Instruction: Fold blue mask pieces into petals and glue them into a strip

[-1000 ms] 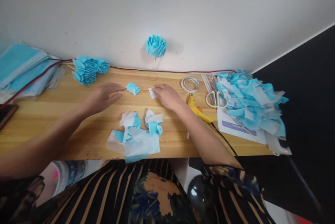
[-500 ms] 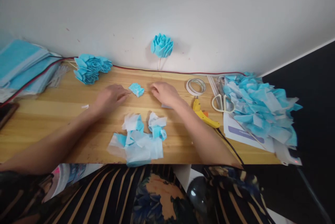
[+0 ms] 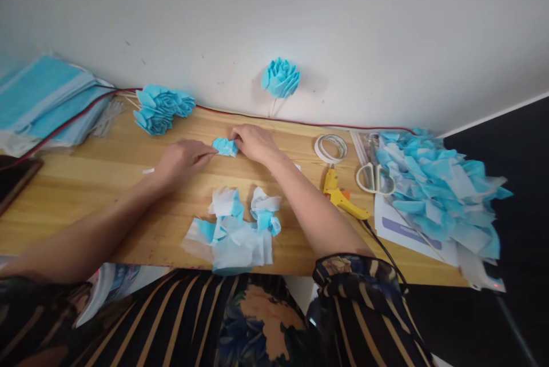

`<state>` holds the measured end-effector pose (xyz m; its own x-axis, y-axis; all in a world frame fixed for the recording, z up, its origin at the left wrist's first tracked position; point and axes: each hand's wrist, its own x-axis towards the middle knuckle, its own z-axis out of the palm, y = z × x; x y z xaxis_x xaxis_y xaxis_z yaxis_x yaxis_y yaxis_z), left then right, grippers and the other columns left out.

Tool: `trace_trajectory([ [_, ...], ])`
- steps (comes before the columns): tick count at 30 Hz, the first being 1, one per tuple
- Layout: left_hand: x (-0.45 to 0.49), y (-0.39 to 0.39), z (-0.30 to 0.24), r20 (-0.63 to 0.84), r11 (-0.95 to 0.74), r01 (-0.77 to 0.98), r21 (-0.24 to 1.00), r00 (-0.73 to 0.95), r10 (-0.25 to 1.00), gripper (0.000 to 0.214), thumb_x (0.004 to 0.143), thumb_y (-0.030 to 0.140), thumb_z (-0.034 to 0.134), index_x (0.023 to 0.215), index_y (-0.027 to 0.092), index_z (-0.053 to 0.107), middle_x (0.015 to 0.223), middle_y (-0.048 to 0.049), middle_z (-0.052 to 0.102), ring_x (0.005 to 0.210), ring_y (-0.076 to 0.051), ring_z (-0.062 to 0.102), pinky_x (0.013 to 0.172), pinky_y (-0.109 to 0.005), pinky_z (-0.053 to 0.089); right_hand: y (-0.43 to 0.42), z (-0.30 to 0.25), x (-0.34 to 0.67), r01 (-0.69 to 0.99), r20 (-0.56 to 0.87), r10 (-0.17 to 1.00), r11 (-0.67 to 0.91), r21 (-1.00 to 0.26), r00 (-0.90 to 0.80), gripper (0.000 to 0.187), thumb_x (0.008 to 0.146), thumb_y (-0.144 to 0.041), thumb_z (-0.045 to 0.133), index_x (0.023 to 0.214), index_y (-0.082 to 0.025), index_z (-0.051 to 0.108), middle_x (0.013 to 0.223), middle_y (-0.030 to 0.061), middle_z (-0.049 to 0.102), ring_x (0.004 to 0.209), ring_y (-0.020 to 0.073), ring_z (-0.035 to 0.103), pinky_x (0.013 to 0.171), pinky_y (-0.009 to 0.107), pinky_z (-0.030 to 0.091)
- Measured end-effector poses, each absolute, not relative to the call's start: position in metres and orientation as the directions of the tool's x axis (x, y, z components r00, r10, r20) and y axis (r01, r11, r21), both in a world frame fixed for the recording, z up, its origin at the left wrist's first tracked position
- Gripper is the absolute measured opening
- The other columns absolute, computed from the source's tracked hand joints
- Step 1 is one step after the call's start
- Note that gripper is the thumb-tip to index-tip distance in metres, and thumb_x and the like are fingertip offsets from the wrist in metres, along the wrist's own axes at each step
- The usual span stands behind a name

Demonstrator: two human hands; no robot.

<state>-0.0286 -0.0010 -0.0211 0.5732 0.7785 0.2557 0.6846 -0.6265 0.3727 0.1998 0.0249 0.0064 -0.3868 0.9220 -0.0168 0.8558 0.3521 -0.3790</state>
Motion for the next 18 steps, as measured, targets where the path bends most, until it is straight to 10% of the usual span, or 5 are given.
trace_trajectory([
  [11,-0.024,-0.01,-0.021,0.19,-0.649,0.707,0.282,0.622,0.759,0.034,0.098,0.025,0.045,0.094,0.021,0.079,0.087,-0.0062,0.08,0.072,-0.019,0.068,0.072,-0.029,0.041,0.011,0.011,0.23,0.809,0.067,0.944,0.311,-0.499,-0.322,0.038,0.096,-0.014,0.048,0.128,-0.018,0.068,0.12,0.0078,0.076,0.109,0.022,0.07,0.094,0.034,0.05],
  [18,-0.02,-0.013,-0.026,0.2,-0.711,0.648,0.271,0.685,0.701,0.035,0.1,0.029,0.045,0.094,0.022,0.078,0.087,-0.0055,0.079,0.07,-0.017,0.066,0.066,-0.027,0.04,-0.004,0.016,0.24,0.883,-0.016,0.933,0.334,-0.331,-0.359,0.038,0.098,-0.013,0.047,0.129,-0.013,0.068,0.132,0.0133,0.071,0.121,0.0264,0.065,0.103,0.038,0.048],
])
